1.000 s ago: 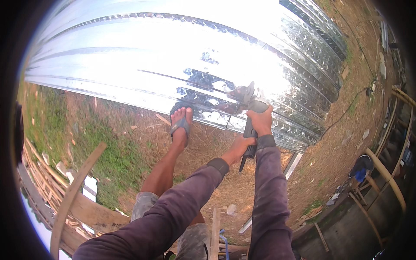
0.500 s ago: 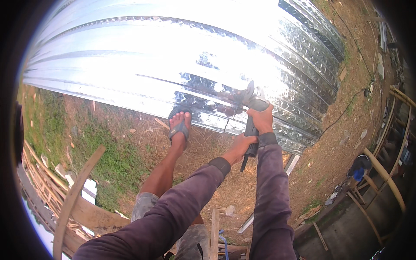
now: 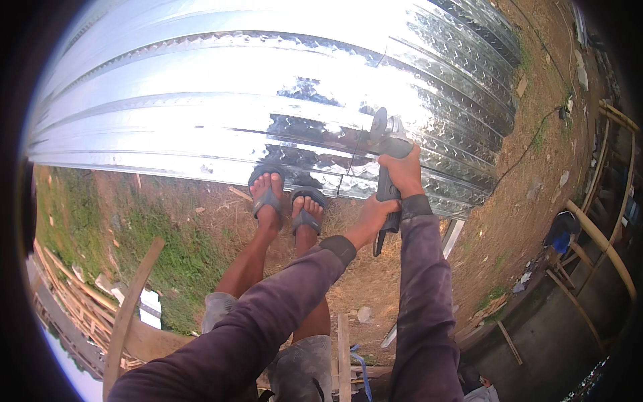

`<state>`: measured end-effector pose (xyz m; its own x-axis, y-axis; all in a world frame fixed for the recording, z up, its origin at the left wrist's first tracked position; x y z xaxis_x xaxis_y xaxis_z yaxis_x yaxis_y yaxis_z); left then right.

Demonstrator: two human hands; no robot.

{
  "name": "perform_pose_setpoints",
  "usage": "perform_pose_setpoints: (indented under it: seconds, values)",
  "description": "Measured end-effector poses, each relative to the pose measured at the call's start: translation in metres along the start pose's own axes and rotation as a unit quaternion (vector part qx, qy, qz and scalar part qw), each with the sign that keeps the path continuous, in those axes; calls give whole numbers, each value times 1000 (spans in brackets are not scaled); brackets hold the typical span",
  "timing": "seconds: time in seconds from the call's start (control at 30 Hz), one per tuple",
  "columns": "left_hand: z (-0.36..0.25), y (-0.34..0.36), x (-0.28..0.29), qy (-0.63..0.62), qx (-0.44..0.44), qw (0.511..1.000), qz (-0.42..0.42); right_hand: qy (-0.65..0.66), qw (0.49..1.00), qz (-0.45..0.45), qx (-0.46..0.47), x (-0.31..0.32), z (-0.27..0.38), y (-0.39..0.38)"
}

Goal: The person uses an angle grinder to cut a corrugated metal sheet laid on the ground. They guide the grinder along the sheet, creating sparks, then reposition and continue cutting. After finishing, they unplug the grinder and place it on the ground.

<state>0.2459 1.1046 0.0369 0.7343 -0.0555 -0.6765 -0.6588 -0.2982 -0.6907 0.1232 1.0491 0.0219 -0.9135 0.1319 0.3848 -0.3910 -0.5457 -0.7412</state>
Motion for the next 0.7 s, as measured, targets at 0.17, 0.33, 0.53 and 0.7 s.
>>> perform_pose_setpoints:
  seconds: [0.17, 0.33, 0.53, 0.7]
  values:
    - [4, 6, -3, -41, -6, 999, 17, 8, 1000, 12, 21, 2, -3, 6]
    - [2, 9, 1, -37, 2, 999, -2, -4, 999, 15, 31, -3, -10, 17]
    - [0, 10, 8, -26, 7, 1000, -15, -24, 999, 18, 22, -8, -18, 25]
    - [-5, 10, 7, -26, 20, 999, -24, -35, 999, 20, 7, -9, -15, 27]
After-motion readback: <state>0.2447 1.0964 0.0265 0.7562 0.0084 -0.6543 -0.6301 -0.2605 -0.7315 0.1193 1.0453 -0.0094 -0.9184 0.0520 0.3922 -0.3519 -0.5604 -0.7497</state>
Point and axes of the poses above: each hand's wrist, its own y-axis towards the middle knuckle, its own x-axis out of the back of the hand, z = x × y, the point moved 1 cm from there along y, towards the middle knuckle, and after that the axes turned 10 degrees about z, right-handed, at the moved point
